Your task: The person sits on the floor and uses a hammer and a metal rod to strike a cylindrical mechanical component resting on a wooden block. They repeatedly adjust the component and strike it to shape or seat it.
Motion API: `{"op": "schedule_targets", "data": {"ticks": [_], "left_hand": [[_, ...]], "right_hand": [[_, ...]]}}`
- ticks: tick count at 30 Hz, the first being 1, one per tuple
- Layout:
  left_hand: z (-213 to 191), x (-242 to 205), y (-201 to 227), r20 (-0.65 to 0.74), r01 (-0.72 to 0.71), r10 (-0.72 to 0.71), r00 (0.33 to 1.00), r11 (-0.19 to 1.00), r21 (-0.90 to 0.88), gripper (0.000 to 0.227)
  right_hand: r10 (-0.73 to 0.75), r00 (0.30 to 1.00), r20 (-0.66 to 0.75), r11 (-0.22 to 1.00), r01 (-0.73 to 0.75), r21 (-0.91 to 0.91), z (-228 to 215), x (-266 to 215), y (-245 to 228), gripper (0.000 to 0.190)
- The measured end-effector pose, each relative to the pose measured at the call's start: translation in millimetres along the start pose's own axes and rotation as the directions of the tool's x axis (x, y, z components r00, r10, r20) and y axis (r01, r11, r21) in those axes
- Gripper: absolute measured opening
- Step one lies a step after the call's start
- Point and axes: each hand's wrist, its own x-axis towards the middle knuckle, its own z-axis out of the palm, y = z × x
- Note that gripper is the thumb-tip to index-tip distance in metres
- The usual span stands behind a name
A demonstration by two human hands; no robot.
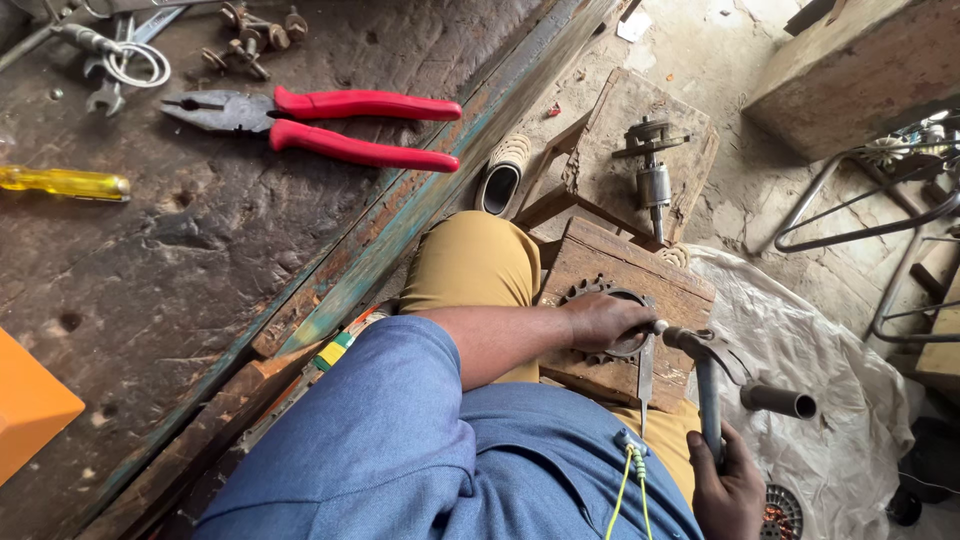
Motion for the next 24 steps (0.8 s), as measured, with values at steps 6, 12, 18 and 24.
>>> {"op": "schedule_targets", "data": {"ticks": [6, 12, 18, 24], "left_hand": [[-3.2, -4.4, 7.2, -0.043, 0.021, -0.023, 0.999, 0.999, -0.04, 0.036], [23.8, 23.7, -26.1, -0.203, -0.181, 0.215, 0.955, 0.968, 0.174, 0.032], [44.4, 45.6, -52.3, -0.27, -0.21, 0.281, 0.921, 0.942, 0.262, 0.03], [44.6, 41.4, -51.0, -0.379, -0.32, 0.39, 0.839, 0.918, 0.235, 0.029]], "right_hand": [[0.059, 0.998, 0.036, 0.998, -0.06, 0.036, 4.6, -1.0, 1.9, 0.047], [0.065, 0.997, 0.047, 0.998, -0.064, -0.021, 3.1, -2.7, 4.2, 0.048], [0.095, 0.994, 0.055, 0.995, -0.094, -0.01, 1.7, -1.2, 4.9, 0.05], [-0.004, 0.999, 0.046, 0.999, 0.002, 0.046, 1.9, 0.1, -2.7, 0.046]]}}
